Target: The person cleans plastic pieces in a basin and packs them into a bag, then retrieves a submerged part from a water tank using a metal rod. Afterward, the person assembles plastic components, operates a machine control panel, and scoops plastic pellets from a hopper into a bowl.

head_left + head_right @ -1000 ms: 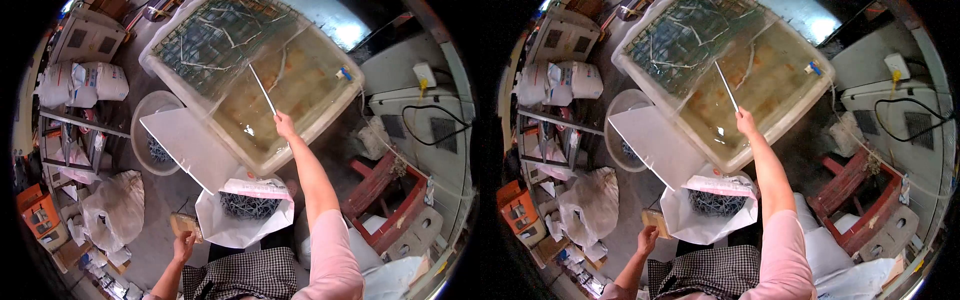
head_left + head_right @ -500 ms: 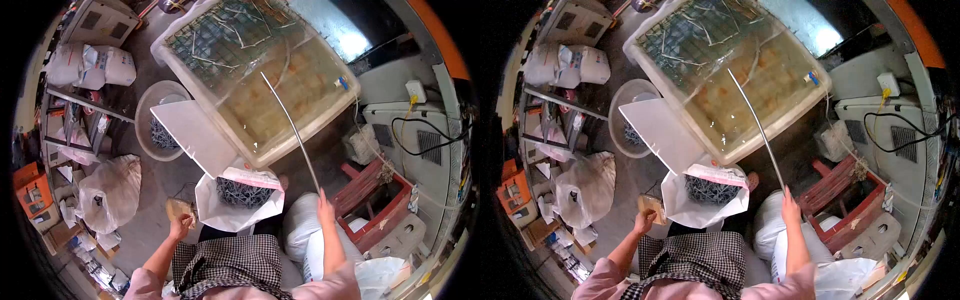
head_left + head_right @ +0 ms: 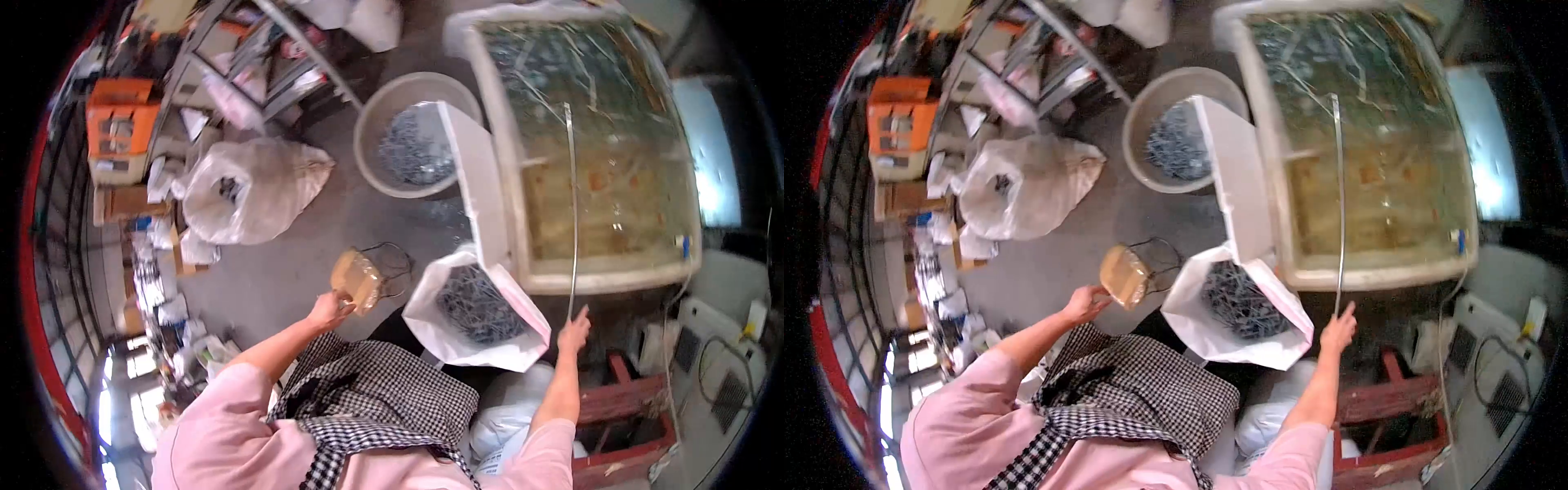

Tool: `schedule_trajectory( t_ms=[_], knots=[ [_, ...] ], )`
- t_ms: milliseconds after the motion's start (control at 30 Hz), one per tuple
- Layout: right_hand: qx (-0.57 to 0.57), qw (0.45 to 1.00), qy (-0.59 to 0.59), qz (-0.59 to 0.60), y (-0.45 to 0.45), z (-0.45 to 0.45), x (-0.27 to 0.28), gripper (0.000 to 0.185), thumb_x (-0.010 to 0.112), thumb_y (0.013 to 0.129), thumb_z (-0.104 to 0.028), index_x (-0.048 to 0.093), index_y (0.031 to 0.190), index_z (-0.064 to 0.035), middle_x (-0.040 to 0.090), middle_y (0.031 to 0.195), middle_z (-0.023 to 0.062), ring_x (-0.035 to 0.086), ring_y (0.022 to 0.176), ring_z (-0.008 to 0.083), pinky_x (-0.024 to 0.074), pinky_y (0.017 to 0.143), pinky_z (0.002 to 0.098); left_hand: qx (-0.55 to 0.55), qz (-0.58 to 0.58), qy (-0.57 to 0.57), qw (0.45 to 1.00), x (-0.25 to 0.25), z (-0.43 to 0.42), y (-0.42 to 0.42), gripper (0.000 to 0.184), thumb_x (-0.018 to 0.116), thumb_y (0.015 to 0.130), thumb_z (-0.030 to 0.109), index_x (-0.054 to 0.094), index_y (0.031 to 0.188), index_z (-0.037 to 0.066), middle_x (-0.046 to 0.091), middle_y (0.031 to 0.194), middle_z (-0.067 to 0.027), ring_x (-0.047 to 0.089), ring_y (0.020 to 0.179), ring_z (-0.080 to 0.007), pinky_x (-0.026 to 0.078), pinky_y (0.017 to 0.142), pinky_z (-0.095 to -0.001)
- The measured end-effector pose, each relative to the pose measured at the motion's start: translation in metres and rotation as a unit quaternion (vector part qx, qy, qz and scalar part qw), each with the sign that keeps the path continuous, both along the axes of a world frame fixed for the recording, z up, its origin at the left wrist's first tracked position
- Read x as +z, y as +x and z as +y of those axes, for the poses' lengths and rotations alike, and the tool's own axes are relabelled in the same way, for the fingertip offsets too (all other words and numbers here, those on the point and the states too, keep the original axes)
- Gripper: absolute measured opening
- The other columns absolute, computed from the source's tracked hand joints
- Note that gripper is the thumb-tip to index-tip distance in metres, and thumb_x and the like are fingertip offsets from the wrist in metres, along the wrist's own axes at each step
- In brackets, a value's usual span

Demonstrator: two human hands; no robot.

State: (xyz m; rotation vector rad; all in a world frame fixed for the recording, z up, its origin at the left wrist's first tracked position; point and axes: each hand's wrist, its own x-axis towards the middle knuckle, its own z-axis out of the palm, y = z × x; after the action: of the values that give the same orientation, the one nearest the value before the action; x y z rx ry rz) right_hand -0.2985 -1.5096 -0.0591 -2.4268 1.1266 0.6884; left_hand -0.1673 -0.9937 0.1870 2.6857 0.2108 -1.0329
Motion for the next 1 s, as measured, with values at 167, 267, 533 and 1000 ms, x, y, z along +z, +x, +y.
schedule_trajectory(
  t_ms=[167,267,533,1000],
  knots=[
    [-0.054,0.994,-0.028,-0.092,-0.058,0.029,0.069,0.065,0.060,0.078,-0.008,0.029,0.134,0.0029,0.042,0.125,0.0276,0.036,0.118,0.0404,0.0303,0.100,0.0431,0.022,0.040,0.024,0.999,0.003,0.106,0.021,0.033,0.062,0.075,0.034,0.063,0.094,0.007,0.062,0.098,-0.0194,0.059,0.094,-0.0363,0.046,0.083,-0.0426],
    [-0.142,0.980,-0.100,-0.099,-0.084,0.067,0.133,0.058,0.061,0.075,-0.005,0.036,0.126,0.0049,0.045,0.118,0.0294,0.042,0.111,0.0422,0.0344,0.095,0.0454,0.040,0.080,0.100,0.991,0.011,0.165,0.031,0.036,0.061,0.075,0.036,0.064,0.097,0.008,0.062,0.098,-0.0188,0.059,0.094,-0.0352,0.047,0.084,-0.0431],
    [0.015,0.956,-0.082,-0.282,-0.051,0.179,0.216,0.050,0.057,0.078,-0.004,0.040,0.125,0.0025,0.043,0.119,0.0245,0.044,0.110,0.0392,0.0362,0.094,0.0443,0.193,0.017,0.081,0.978,0.030,0.306,-0.094,0.030,0.059,0.073,0.033,0.068,0.081,0.005,0.064,0.095,-0.0175,0.061,0.092,-0.0320,0.048,0.082,-0.0408],
    [0.222,0.927,0.110,-0.282,0.056,0.413,0.233,0.050,0.053,0.074,0.000,0.041,0.122,0.0051,0.044,0.116,0.0218,0.052,0.094,0.0315,0.0435,0.084,0.0359,0.386,0.107,0.104,0.910,0.073,0.418,-0.322,0.034,0.059,0.077,0.040,0.069,0.089,0.009,0.065,0.096,-0.0130,0.061,0.094,-0.0283,0.047,0.084,-0.0377]
  ],
)
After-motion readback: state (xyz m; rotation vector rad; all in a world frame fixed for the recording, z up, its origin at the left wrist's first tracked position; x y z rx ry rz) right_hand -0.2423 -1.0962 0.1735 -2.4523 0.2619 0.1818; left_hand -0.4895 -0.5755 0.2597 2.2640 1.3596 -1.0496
